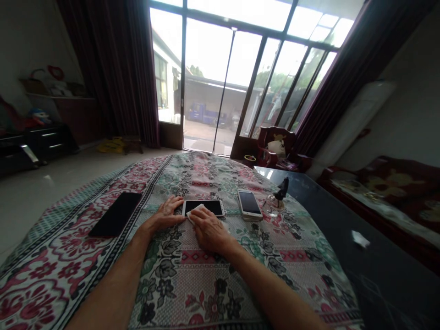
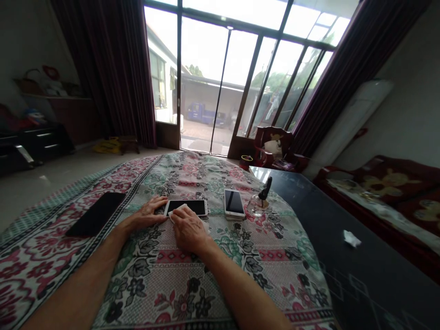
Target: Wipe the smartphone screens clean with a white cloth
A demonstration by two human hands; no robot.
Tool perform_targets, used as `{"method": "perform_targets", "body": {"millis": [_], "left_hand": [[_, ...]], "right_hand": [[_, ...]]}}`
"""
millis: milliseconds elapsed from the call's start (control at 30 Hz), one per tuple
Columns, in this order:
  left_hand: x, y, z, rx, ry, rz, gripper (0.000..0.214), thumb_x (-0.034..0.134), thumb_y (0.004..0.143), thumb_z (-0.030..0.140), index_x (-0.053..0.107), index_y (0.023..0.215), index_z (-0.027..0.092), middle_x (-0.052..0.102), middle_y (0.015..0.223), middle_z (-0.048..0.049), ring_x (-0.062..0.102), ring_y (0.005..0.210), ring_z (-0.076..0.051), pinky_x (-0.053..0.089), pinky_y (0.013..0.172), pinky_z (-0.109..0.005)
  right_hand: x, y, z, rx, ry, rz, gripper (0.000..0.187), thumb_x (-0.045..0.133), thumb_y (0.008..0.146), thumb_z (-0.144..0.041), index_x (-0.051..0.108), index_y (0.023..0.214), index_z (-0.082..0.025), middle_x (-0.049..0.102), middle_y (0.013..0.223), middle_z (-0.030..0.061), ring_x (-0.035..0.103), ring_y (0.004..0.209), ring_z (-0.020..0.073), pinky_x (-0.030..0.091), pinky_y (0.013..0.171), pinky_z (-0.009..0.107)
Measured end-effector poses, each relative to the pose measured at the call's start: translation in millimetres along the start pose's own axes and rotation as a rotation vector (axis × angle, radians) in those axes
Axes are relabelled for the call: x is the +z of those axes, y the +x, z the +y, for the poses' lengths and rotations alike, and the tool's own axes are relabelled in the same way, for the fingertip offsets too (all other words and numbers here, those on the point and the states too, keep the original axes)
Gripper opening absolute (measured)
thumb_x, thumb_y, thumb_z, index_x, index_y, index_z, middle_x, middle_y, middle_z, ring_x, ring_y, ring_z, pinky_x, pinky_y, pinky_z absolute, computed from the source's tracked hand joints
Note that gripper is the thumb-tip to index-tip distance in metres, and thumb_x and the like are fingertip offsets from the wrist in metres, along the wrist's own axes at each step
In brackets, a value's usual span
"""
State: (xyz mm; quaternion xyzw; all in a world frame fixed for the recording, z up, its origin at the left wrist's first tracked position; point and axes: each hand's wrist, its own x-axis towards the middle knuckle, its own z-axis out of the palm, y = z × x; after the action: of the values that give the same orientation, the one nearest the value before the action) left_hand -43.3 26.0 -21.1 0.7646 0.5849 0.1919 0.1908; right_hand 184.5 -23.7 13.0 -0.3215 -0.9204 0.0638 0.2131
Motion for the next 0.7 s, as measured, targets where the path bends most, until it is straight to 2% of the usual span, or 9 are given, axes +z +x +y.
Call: {"method": "perform_targets", "body": {"millis": [133,433,533,700], "left_hand": [[1.1,-1.1,0.8,-0.010,-0.016,0.016,0.074,0.065,0.072,0.045,0.054,0.139,0.016,0.042,0.155,-0.0118,0.022,0.149,-0.035,0.021,0.121,-0.049],[4.7,-2.0,-1.1,0.009,-0.007,0.019,0.072,0.064,0.077,0.047,0.052,0.141,0.018,0.040,0.157,-0.0099,0.020,0.150,-0.034,0.019,0.122,-0.049],[5.0,-2.3,-1.5,0.008,-0.002,0.035,0.071,0.065,0.076,0.046,0.052,0.141,0.021,0.042,0.156,-0.0078,0.022,0.150,-0.032,0.020,0.122,-0.046],[3.2,-3.0,0.0,0.006,0.007,0.032,0.068,0.066,0.075,0.044,0.055,0.138,0.020,0.042,0.156,-0.0087,0.023,0.150,-0.032,0.022,0.122,-0.045]], "right_hand": [[0.0,7.0,6.8,0.040,0.001,-0.015,0.035,0.046,0.094,-0.015,0.061,0.125,-0.017,0.061,0.132,0.0089,0.048,0.124,0.0206,0.034,0.111,0.037],[11.8,60.6,16.7,0.199,-0.151,-0.100,0.029,0.043,0.095,-0.014,0.066,0.110,-0.019,0.066,0.118,0.0078,0.056,0.110,0.0200,0.036,0.105,0.034],[14.5,59.3,13.8,0.182,-0.172,-0.085,0.028,0.042,0.094,-0.014,0.066,0.110,-0.018,0.066,0.116,0.0083,0.055,0.110,0.0203,0.036,0.105,0.034],[7.5,33.1,7.4,0.054,-0.067,-0.039,0.030,0.045,0.093,-0.015,0.064,0.116,-0.021,0.062,0.127,0.0060,0.049,0.119,0.0190,0.036,0.106,0.034]]}}
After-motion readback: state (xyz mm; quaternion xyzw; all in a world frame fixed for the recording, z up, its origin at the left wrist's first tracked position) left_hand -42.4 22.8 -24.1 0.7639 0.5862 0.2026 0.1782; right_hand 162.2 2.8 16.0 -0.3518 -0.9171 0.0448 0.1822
